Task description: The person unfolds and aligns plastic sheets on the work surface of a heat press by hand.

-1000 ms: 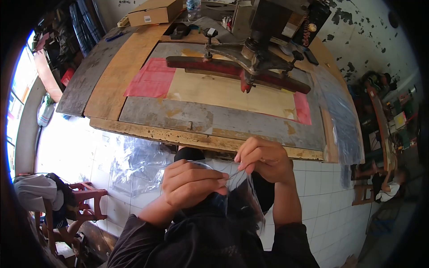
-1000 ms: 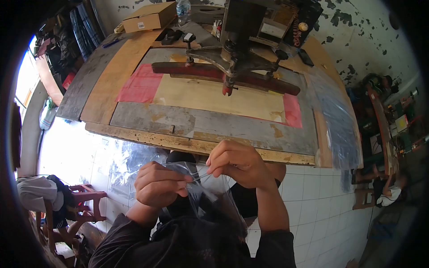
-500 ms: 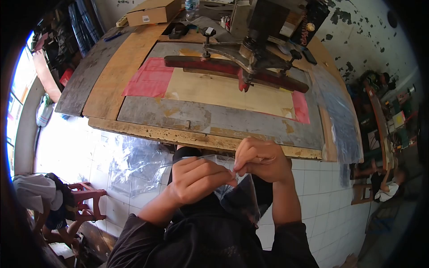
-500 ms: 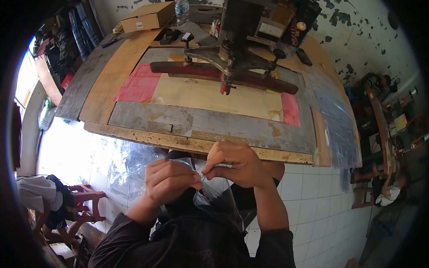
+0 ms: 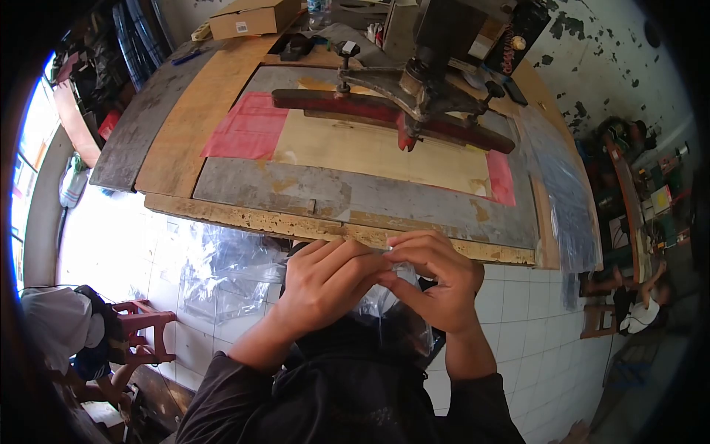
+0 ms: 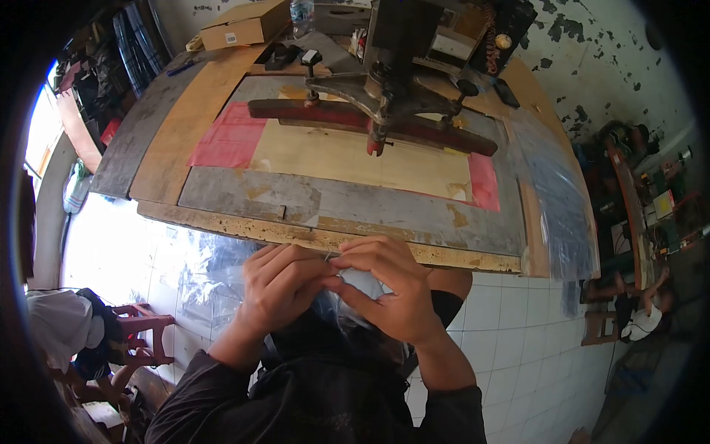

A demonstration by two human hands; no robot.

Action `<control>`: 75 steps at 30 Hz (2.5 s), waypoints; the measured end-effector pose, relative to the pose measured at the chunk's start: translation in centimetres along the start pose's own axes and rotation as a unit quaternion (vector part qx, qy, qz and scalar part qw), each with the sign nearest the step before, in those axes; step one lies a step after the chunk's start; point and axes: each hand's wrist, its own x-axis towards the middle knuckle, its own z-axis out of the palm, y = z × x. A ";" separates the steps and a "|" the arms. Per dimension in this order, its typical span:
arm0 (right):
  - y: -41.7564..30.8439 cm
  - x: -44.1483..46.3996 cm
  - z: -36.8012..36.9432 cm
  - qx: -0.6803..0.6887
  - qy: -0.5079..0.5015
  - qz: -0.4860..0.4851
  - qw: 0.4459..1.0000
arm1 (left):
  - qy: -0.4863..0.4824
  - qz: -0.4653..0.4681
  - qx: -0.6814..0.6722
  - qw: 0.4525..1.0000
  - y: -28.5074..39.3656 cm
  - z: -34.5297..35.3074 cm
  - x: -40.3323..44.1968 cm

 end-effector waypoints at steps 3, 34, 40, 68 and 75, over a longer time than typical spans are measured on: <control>0.2 0.0 -0.1 -0.020 0.007 -0.003 1.000 | -0.006 -0.007 -0.004 1.000 0.1 0.3 0.2; 1.0 -0.2 0.5 -0.090 0.044 -0.065 0.993 | -0.028 -0.064 -0.028 0.997 0.0 1.2 0.1; 0.9 -0.1 0.2 -0.129 0.037 -0.069 0.988 | -0.035 -0.102 -0.066 0.992 0.4 1.2 0.0; 2.4 -0.7 -0.2 -0.042 0.119 -0.017 0.992 | -0.019 -0.068 -0.006 0.997 -0.5 1.0 0.4; 3.0 -0.7 -0.3 -0.017 0.132 -0.025 0.991 | -0.016 -0.061 0.001 0.998 -0.6 1.3 0.5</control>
